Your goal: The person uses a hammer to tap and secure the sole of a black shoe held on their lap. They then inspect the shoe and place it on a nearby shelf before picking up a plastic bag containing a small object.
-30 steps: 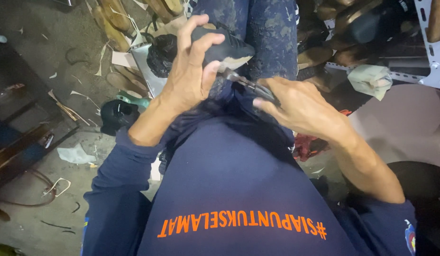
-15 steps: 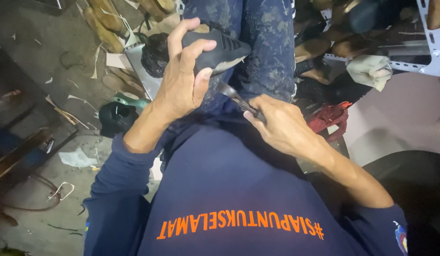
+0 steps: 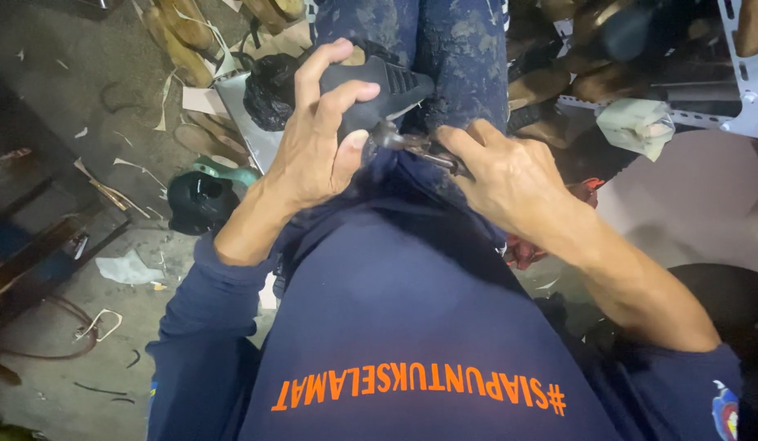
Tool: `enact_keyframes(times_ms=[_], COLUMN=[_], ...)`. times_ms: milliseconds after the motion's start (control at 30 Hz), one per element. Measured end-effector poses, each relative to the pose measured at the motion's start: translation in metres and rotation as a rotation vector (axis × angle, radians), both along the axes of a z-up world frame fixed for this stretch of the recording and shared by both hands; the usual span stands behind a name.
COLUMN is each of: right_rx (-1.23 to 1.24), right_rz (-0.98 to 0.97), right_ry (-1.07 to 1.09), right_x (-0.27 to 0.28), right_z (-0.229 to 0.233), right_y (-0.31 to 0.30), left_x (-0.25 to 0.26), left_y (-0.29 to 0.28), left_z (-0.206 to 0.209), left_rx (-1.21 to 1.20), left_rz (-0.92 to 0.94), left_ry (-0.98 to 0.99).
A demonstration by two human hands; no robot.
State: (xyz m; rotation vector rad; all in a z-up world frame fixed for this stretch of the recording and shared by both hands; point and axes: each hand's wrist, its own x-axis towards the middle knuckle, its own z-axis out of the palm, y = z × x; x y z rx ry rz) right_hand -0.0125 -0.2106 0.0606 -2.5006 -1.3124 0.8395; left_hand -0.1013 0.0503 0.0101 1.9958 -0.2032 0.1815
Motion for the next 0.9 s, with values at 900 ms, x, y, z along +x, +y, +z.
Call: enact_keyframes(times_ms=[900], right_rx=[-0.012], right_rz=[-0.124], right_ry=[0.528], right_x=[0.014], right_z=[0.02], right_y=[0.032], left_x=[-0.005], left_y=[0.005], left_z=[0.007], left_rx=[0.054], left_rz=[-0.014], left_ry=[0.107])
